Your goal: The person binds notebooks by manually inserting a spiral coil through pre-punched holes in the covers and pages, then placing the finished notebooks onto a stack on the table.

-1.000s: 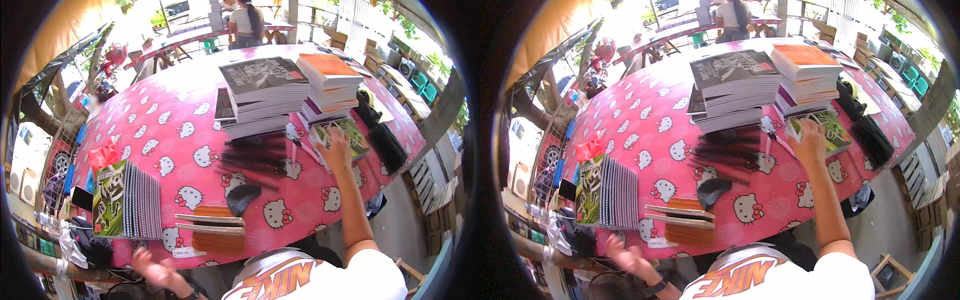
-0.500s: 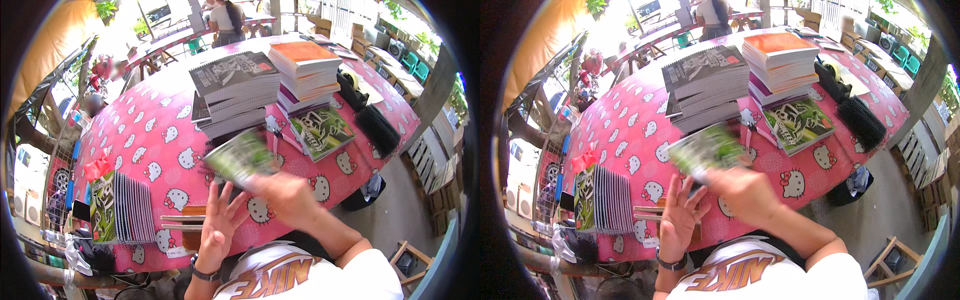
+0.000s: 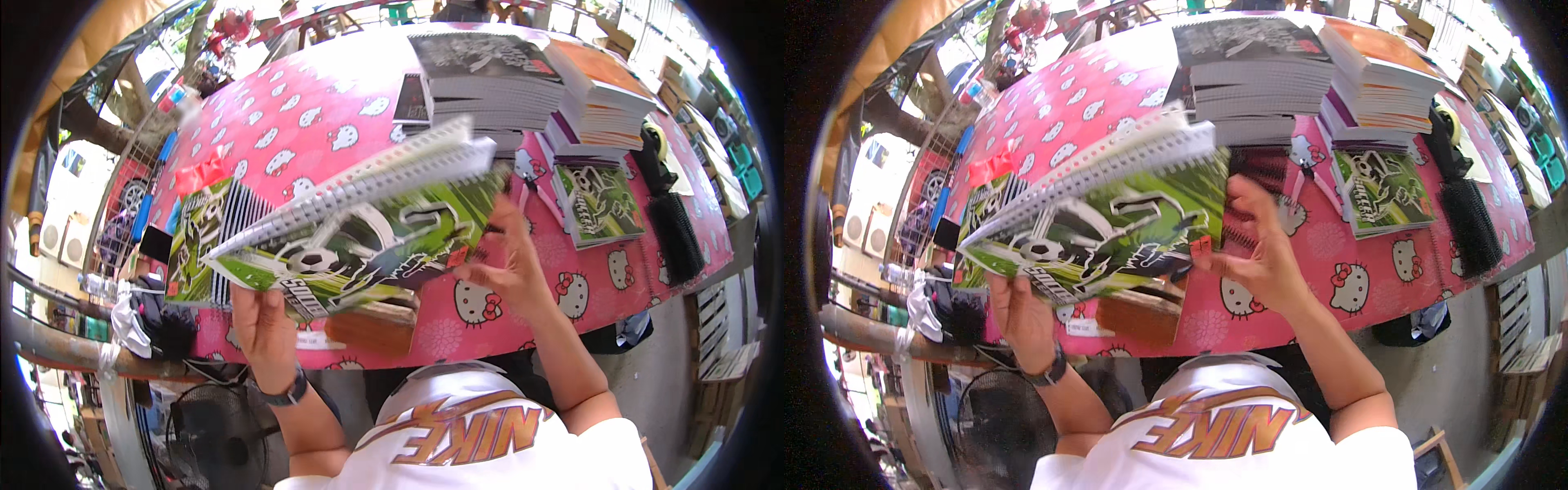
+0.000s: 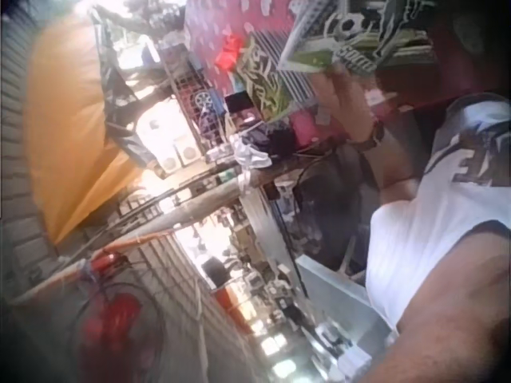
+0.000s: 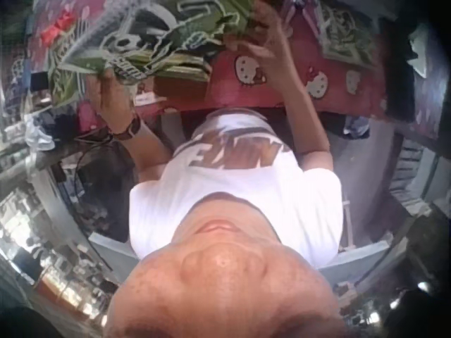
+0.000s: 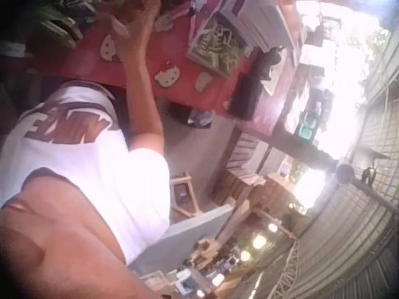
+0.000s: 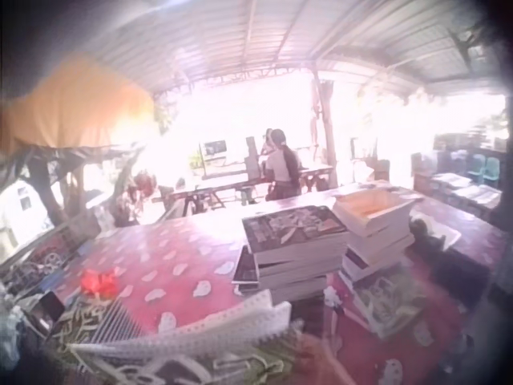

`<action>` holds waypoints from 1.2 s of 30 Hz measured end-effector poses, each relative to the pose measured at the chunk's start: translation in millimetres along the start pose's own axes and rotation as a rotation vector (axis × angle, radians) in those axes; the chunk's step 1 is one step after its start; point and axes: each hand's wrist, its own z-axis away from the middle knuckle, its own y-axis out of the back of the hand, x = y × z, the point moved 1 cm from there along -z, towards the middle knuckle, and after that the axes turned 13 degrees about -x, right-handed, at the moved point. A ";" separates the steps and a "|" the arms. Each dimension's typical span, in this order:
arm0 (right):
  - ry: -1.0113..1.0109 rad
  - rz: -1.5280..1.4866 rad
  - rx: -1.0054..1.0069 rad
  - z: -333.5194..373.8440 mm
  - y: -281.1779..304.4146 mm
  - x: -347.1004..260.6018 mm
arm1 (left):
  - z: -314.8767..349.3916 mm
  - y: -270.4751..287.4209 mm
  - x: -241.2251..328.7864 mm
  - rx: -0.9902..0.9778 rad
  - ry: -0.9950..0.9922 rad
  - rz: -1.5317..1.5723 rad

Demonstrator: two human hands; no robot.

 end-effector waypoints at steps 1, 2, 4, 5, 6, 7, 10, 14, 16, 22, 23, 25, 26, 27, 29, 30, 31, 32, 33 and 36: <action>-0.118 -0.376 -0.278 6.5 -5.3 6.6 | 2.6 12.1 -2.0 -0.092 -0.073 -0.003; -0.234 -0.750 -0.543 12.5 -7.6 10.6 | -2.3 14.0 -3.2 -0.107 -0.087 0.016; -0.098 -0.492 -0.596 18.4 -5.6 14.7 | -6.2 27.8 -10.5 -0.179 -0.074 -0.036; 0.048 -0.229 -0.632 20.3 -6.3 12.4 | -10.3 35.2 -11.6 -0.259 -0.068 -0.086; 0.104 -0.125 -0.536 26.7 -11.3 6.3 | -11.7 40.3 -13.2 -0.267 0.069 0.485; 0.100 -0.131 -0.543 27.0 -11.0 4.4 | -15.4 41.7 -14.3 -0.145 0.204 1.057; 0.372 0.025 -0.598 30.7 -9.9 -0.5 | -26.7 16.4 0.4 -0.298 -0.078 0.114; 0.289 0.103 -0.664 39.3 -15.7 20.4 | -19.2 28.0 -16.3 -0.216 0.100 -0.203; 0.252 0.157 -0.760 38.8 -16.7 23.0 | -11.5 29.9 -22.1 -0.151 0.135 -0.199; 0.165 0.258 -0.676 -20.6 -25.6 66.0 | 6.8 28.4 -46.0 0.214 0.018 0.269; 0.154 0.322 -0.574 -36.5 -35.6 72.9 | 3.7 23.7 -49.8 0.213 0.020 0.269; 0.206 0.523 -0.561 -60.7 -60.7 85.9 | 0.1 24.6 -57.2 0.374 0.169 -0.082; 0.216 0.518 -0.554 -64.0 -72.8 91.6 | -1.5 27.1 -61.3 0.352 0.124 -0.025; 0.174 0.677 -0.604 -66.5 -84.4 97.6 | -1.0 28.9 -59.7 0.348 0.114 -0.031; 0.132 0.832 -0.659 -72.7 -93.8 100.2 | 3.5 27.1 -58.1 0.354 0.131 0.067; 0.116 0.841 -0.691 -77.2 -94.3 101.3 | 2.3 24.7 -56.3 0.354 0.126 0.063; 0.096 0.850 -0.736 -79.0 -95.2 104.0 | 3.8 19.7 -51.3 0.419 0.073 -0.170; 0.115 0.849 -0.713 -82.5 -89.8 107.7 | 3.8 10.8 -45.7 0.475 0.019 -0.395; 0.113 0.853 -0.717 -85.3 -82.2 111.4 | 3.4 -0.4 -39.1 0.525 -0.036 -0.620; 0.047 0.410 -0.408 -96.9 -50.2 85.1 | 11.0 -57.6 -12.0 0.128 -0.190 -1.089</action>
